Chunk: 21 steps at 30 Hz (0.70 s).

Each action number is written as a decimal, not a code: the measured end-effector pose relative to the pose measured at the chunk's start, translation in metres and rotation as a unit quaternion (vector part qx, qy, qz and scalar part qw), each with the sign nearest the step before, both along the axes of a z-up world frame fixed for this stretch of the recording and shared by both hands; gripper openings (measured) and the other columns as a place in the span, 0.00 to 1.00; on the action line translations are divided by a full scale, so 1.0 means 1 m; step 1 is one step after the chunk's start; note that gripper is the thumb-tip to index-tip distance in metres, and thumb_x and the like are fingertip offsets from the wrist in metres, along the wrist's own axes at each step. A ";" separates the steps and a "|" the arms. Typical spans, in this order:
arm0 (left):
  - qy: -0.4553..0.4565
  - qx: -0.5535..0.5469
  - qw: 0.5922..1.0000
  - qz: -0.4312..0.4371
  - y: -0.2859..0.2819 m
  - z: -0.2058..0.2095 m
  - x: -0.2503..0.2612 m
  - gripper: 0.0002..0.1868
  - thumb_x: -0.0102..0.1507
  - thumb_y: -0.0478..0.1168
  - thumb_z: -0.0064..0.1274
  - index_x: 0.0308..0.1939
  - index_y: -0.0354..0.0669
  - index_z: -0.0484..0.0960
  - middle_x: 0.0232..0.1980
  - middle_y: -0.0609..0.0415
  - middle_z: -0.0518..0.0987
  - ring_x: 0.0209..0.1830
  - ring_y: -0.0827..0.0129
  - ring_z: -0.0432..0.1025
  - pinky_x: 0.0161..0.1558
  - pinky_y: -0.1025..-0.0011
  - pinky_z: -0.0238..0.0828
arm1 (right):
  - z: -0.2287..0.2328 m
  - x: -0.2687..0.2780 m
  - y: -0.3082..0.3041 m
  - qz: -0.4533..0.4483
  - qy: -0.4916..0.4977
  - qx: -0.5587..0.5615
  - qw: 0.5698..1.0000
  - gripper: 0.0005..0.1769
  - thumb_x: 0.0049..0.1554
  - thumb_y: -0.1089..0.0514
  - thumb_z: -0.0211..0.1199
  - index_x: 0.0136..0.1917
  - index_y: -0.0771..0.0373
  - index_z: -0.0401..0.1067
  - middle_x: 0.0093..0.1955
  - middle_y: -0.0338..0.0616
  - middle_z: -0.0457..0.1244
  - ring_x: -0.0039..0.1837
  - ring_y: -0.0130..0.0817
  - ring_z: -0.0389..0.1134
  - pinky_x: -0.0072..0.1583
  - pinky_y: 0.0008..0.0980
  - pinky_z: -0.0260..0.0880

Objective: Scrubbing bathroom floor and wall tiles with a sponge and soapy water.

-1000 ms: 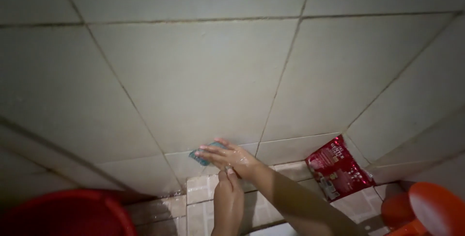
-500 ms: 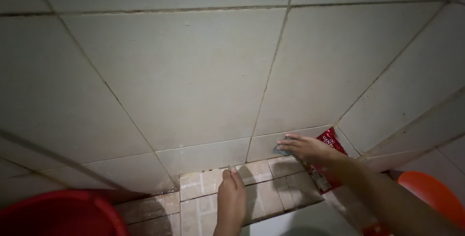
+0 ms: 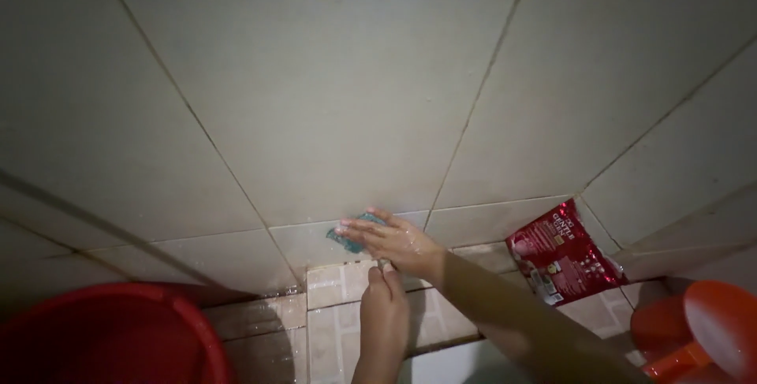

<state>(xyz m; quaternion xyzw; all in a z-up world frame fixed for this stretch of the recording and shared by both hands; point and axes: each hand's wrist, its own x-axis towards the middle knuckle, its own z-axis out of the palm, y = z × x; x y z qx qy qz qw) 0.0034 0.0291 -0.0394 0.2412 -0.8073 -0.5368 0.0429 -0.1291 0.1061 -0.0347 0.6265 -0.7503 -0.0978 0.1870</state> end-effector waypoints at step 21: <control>-0.061 0.033 0.997 -0.040 0.023 -0.023 -0.008 0.24 0.72 0.52 0.30 0.44 0.33 0.73 0.40 0.27 0.79 0.45 0.33 0.73 0.47 0.46 0.68 | -0.070 -0.052 0.112 0.056 0.183 0.086 0.978 0.34 0.52 0.55 0.57 0.73 0.54 0.69 0.83 0.33 0.48 0.83 0.33 0.40 0.80 0.47 0.38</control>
